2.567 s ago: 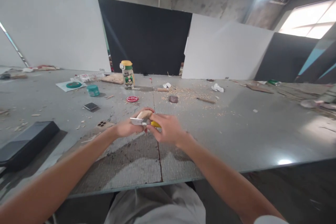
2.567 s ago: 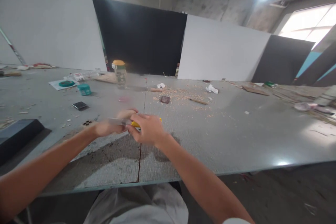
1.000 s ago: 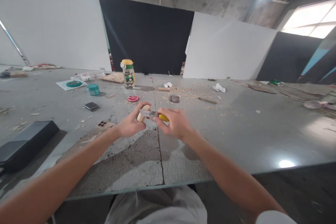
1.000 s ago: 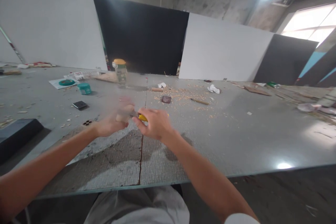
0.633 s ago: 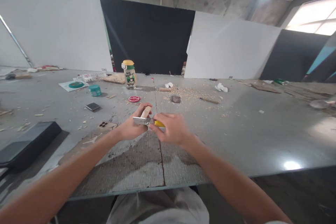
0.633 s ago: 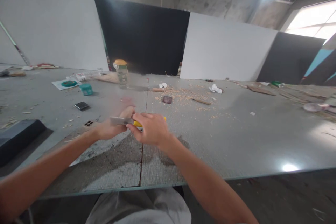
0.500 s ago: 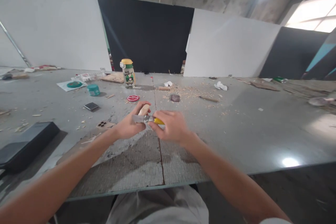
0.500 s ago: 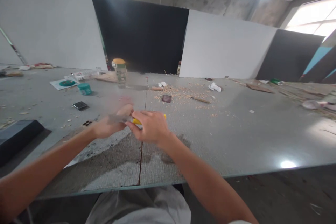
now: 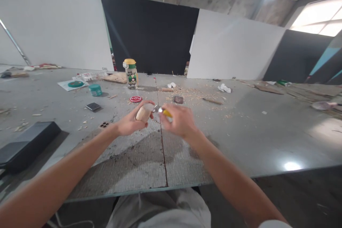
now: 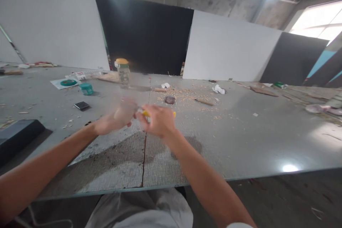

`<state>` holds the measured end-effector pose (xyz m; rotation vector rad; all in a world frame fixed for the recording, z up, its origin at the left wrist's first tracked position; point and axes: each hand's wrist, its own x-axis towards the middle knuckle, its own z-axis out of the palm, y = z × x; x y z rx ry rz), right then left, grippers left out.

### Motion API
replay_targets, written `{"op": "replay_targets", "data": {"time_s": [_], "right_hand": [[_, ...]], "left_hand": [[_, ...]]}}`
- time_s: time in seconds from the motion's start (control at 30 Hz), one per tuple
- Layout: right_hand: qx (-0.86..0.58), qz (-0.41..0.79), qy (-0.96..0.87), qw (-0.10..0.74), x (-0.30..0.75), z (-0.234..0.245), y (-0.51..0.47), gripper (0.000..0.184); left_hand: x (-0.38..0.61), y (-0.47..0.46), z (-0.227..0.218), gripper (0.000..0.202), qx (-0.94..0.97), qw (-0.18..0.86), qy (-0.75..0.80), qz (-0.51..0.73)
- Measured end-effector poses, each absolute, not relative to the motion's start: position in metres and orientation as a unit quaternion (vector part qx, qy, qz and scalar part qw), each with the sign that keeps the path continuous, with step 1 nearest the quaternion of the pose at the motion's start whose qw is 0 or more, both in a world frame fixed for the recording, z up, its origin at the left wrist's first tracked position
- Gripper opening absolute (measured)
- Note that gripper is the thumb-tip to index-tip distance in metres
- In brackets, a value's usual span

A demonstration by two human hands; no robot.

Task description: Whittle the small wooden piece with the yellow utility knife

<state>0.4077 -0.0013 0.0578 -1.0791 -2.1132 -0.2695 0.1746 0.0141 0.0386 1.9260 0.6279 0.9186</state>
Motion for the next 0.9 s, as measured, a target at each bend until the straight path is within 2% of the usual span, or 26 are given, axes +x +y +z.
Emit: {"op": "replay_targets", "data": {"time_s": [0.1, 0.17, 0.3, 0.4, 0.57, 0.8, 0.9], "right_hand": [[-0.500, -0.096, -0.755, 0.412, 0.431, 0.060, 0.013, 0.034], [-0.514, -0.080, -0.750, 0.408, 0.438, 0.061, 0.017, 0.034], [-0.451, -0.022, -0.815, 0.364, 0.421, 0.058, 0.002, 0.032], [-0.397, 0.000, -0.858, 0.326, 0.401, 0.055, -0.014, 0.030], [-0.387, -0.015, -0.872, 0.300, 0.388, 0.051, -0.022, 0.032], [-0.395, -0.059, -0.866, 0.300, 0.387, 0.049, -0.023, 0.035], [-0.408, -0.086, -0.855, 0.309, 0.387, 0.051, -0.023, 0.035]], "left_hand": [[0.170, 0.015, 0.038, 0.068, 0.771, 0.465, 0.248, 0.359], [0.170, 0.015, 0.037, 0.068, 0.785, 0.423, 0.274, 0.362], [0.174, 0.012, 0.039, 0.065, 0.803, 0.322, 0.338, 0.370], [0.178, 0.008, 0.042, 0.063, 0.802, 0.301, 0.345, 0.384], [0.182, 0.007, 0.038, 0.059, 0.814, 0.261, 0.336, 0.395], [0.185, 0.008, 0.033, 0.057, 0.819, 0.196, 0.361, 0.400], [0.186, 0.005, 0.037, 0.061, 0.809, 0.201, 0.379, 0.401]]}}
